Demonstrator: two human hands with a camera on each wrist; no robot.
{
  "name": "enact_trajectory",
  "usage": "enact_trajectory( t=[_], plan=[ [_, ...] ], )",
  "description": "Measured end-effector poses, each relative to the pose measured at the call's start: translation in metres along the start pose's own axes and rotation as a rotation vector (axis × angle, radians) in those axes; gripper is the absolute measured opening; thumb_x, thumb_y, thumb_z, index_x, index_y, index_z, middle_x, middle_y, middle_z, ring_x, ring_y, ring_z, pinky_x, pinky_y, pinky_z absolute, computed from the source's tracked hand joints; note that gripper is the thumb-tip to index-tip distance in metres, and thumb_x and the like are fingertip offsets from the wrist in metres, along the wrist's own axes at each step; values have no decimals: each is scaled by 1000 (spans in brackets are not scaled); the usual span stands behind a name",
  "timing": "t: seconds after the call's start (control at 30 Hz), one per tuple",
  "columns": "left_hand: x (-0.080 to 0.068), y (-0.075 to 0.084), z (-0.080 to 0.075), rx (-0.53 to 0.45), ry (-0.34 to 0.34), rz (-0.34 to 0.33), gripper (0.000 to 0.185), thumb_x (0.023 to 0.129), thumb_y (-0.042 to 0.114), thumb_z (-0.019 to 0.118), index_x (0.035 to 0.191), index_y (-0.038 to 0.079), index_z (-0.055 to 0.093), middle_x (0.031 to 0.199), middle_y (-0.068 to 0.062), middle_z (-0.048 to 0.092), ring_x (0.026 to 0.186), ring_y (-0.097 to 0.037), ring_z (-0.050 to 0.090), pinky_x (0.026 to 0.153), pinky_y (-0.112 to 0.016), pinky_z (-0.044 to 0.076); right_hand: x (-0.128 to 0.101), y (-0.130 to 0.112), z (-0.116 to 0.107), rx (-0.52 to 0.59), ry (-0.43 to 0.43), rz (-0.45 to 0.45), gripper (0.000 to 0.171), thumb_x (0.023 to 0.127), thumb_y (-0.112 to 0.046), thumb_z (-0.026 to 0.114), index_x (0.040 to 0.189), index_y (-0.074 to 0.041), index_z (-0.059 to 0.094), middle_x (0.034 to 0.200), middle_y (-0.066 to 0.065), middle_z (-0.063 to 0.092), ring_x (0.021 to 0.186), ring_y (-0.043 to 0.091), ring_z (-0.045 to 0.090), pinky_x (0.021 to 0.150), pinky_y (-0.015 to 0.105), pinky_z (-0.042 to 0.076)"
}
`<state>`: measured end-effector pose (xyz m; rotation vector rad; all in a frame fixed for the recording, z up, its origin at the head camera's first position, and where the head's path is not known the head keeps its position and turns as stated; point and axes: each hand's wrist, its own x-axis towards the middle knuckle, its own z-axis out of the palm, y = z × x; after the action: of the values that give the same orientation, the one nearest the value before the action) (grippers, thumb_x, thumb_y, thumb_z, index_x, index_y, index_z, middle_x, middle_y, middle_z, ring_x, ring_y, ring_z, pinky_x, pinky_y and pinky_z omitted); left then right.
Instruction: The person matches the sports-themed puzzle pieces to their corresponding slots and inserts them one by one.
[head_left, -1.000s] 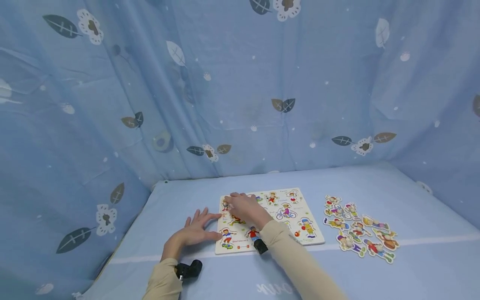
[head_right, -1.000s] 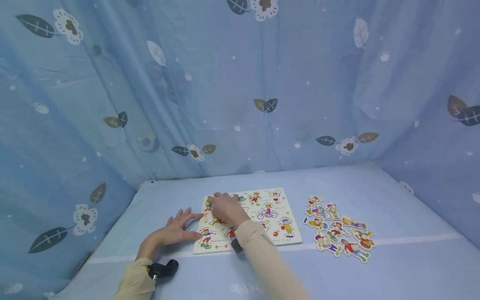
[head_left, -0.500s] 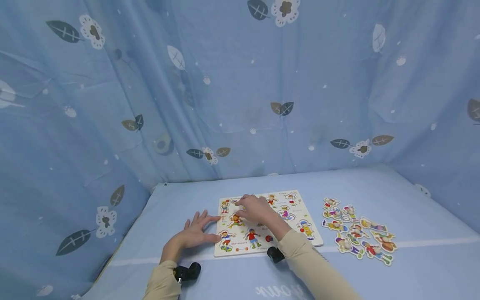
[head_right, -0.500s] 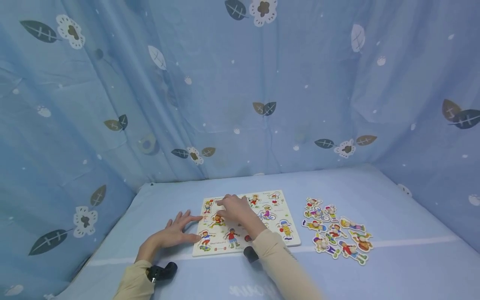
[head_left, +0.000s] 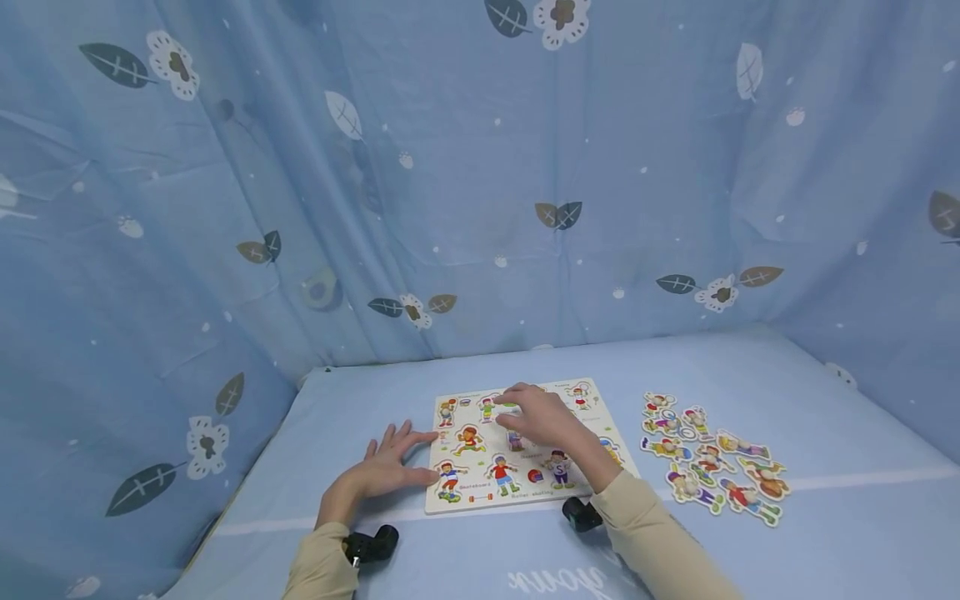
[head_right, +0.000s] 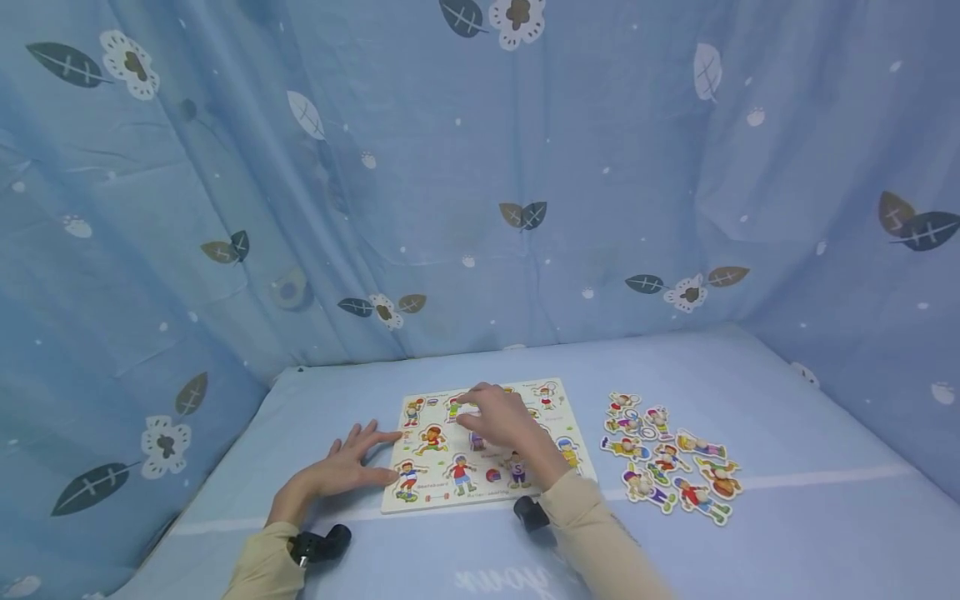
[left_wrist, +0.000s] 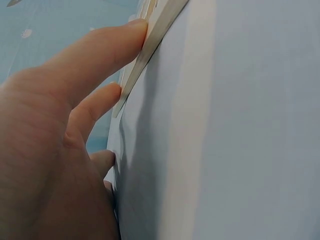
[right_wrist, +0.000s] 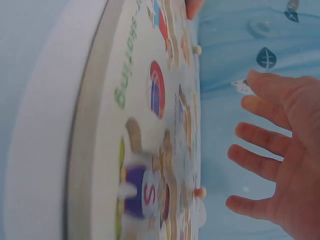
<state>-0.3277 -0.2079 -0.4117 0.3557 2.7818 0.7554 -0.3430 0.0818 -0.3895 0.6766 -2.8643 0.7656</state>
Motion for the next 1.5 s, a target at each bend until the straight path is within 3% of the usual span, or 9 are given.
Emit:
enact_trajectory(
  t=[0.3,0.67,1.0,1.3,1.5],
  plan=[
    [1,1,-1,-11,4,-2,79,75,53,75,144,24,51,163,-23,12,150,-47,-4,116,-67,-4,-13,17,-11,-19,29,25,35,97,-32,63,129,-18,67,138,10,59,129,33,54,105,54,44],
    [-1,0,1,-20,0,18,79,76,53,76,144,24,51,163,-25,11,149,-48,-4,115,-69,-4,-21,33,-41,73,95,85,39,98,-28,62,133,-11,63,141,17,53,132,40,48,107,63,37],
    [0,-2,1,-21,4,15,77,76,53,76,144,25,52,163,-25,12,149,-48,-6,115,-69,-4,-26,52,-65,137,168,69,43,99,-30,60,136,-7,59,142,20,52,135,43,43,109,61,36],
    [1,-2,2,-10,3,1,81,75,55,75,146,24,50,163,-25,12,149,-48,-6,115,-69,-4,-38,75,-91,200,244,161,46,100,-29,58,139,-4,55,148,26,44,137,48,36,108,65,35],
    [2,-4,1,-10,-9,1,82,76,56,74,148,24,48,164,-23,11,149,-47,-7,116,-67,-4,-48,93,-105,174,264,247,51,102,-32,55,143,-4,49,150,27,39,139,49,33,108,66,34]
  ],
)
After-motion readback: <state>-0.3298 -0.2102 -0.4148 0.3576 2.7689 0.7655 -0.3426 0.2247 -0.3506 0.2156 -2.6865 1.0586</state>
